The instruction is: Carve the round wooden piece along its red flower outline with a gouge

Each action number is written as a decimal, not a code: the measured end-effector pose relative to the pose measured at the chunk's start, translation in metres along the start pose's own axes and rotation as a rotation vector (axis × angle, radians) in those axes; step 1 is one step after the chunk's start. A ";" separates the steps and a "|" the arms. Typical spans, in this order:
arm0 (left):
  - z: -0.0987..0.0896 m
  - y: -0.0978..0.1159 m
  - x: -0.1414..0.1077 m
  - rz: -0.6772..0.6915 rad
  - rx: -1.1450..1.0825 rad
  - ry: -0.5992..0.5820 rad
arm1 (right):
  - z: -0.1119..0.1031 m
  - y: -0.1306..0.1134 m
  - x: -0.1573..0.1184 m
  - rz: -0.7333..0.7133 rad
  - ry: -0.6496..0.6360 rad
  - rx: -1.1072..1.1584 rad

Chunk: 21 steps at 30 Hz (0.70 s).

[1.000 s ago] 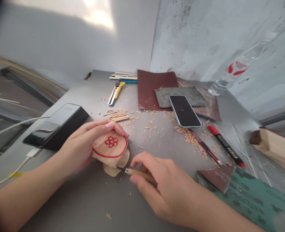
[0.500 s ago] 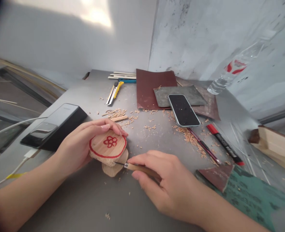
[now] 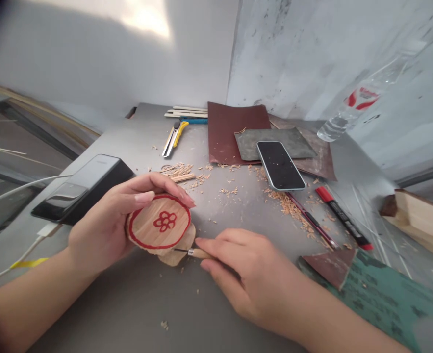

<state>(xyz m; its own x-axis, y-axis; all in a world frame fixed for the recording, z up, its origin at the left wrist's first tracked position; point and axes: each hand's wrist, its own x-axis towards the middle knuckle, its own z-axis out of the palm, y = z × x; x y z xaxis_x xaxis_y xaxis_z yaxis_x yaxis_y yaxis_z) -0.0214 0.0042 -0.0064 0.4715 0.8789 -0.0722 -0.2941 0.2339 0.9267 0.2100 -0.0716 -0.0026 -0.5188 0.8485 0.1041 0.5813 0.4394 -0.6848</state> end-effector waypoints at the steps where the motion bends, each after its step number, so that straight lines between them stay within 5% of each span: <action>1: 0.000 0.000 0.000 0.001 0.002 -0.001 | 0.000 0.000 0.000 -0.017 0.004 -0.009; 21: 0.005 0.002 -0.006 0.060 0.172 -0.018 | -0.003 -0.006 -0.002 -0.117 0.028 -0.275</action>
<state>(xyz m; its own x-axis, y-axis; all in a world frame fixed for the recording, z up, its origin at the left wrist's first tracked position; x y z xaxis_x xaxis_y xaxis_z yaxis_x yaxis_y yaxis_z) -0.0207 -0.0028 -0.0019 0.4728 0.8811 -0.0092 -0.1769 0.1052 0.9786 0.2094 -0.0750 0.0029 -0.5771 0.7936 0.1928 0.6685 0.5947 -0.4466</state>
